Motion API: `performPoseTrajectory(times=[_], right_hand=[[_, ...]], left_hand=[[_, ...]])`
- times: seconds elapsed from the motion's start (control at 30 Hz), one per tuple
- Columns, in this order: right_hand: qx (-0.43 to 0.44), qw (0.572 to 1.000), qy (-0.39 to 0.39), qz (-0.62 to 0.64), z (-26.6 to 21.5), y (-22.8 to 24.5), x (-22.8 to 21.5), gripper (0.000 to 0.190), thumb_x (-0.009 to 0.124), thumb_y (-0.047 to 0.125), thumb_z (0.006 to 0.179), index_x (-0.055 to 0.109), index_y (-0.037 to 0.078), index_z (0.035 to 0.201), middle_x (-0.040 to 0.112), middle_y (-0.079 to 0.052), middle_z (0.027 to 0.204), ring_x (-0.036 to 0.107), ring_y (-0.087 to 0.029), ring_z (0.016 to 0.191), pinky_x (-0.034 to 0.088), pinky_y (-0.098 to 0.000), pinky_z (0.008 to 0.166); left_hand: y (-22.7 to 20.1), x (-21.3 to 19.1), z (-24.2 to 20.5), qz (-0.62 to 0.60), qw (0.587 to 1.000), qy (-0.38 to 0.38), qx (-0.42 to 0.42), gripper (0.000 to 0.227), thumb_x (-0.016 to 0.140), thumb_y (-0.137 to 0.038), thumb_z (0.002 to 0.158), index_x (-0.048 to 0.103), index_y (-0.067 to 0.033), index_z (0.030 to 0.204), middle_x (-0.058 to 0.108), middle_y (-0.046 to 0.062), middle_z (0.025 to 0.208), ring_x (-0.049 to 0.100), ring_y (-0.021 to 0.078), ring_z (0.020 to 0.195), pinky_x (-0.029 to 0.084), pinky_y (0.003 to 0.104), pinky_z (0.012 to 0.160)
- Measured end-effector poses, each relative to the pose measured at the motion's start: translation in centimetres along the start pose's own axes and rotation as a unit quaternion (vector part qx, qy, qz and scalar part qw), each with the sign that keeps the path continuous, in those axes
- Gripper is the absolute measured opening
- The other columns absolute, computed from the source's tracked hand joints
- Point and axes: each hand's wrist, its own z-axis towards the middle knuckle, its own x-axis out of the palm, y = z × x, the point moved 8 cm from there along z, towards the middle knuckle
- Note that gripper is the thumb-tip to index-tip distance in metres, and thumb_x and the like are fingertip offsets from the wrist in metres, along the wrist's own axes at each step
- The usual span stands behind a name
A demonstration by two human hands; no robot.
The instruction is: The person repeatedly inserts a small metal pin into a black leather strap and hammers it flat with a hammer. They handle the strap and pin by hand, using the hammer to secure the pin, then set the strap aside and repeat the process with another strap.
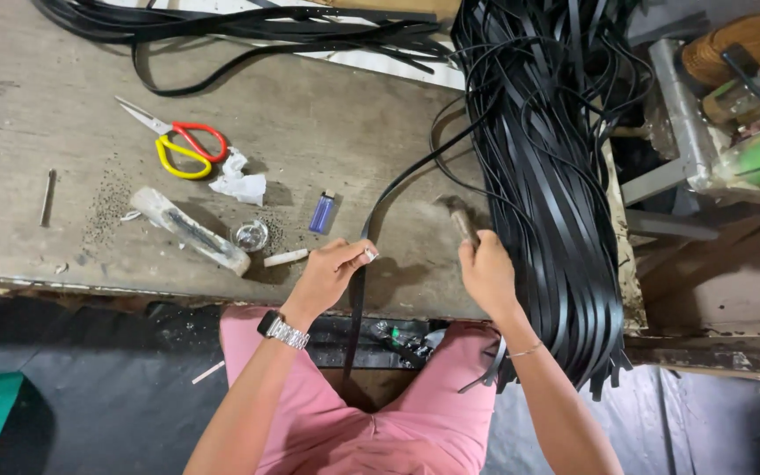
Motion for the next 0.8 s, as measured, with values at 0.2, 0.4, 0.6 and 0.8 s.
performPoseTrajectory(times=[0.2, 0.4, 0.6, 0.8], right_hand=[[-0.028, 0.968, -0.013, 0.248, -4.1, 5.8, -6.8, 0.032, 0.064, 0.043, 0.098, 0.066, 0.014, 0.111, 0.072, -0.018, 0.077, 0.073, -0.041, 0.077, 0.055, -0.0493, 0.064], [-0.155, 0.966, 0.002, 0.207, -6.6, 11.5, -9.5, 0.032, 0.056, 0.044, 0.101, 0.064, 0.014, 0.106, 0.065, -0.020, 0.060, 0.070, -0.046, 0.063, 0.055, -0.0499, 0.058], [-0.153, 0.969, -0.135, 0.138, -7.3, 7.9, -8.8, 0.034, 0.039, 0.046, 0.104, 0.062, 0.021, 0.099, 0.052, -0.005, 0.053, 0.066, -0.030, 0.051, 0.055, -0.0347, 0.054], [-0.143, 0.978, -0.067, 0.134, -7.3, 10.6, -8.5, 0.036, 0.056, 0.048, 0.101, 0.065, 0.013, 0.101, 0.062, -0.020, 0.056, 0.070, -0.042, 0.060, 0.055, -0.0512, 0.057]], left_hand=[[-0.1, 0.1, 0.1, -0.004, 1.000, 0.019, 0.002, 0.020, 0.066, -0.011, 0.100, 0.076, -0.0060, 0.116, 0.062, 0.015, 0.068, 0.059, 0.0209, 0.060, 0.048, 0.034, 0.058], [2.3, 0.5, -0.6, 0.015, 0.999, 0.032, 0.005, 0.024, 0.065, -0.010, 0.100, 0.077, -0.0105, 0.120, 0.064, 0.011, 0.067, 0.061, 0.0232, 0.061, 0.050, 0.032, 0.059], [-0.4, 0.3, 0.1, 0.017, 1.000, 0.025, 0.004, 0.024, 0.065, -0.015, 0.103, 0.074, -0.0047, 0.122, 0.066, 0.017, 0.073, 0.059, 0.0209, 0.060, 0.048, 0.036, 0.058], [1.0, 0.4, -0.1, 0.001, 0.999, 0.041, 0.013, 0.028, 0.061, -0.009, 0.103, 0.071, -0.0044, 0.129, 0.061, 0.015, 0.067, 0.054, 0.0196, 0.060, 0.043, 0.035, 0.055]])
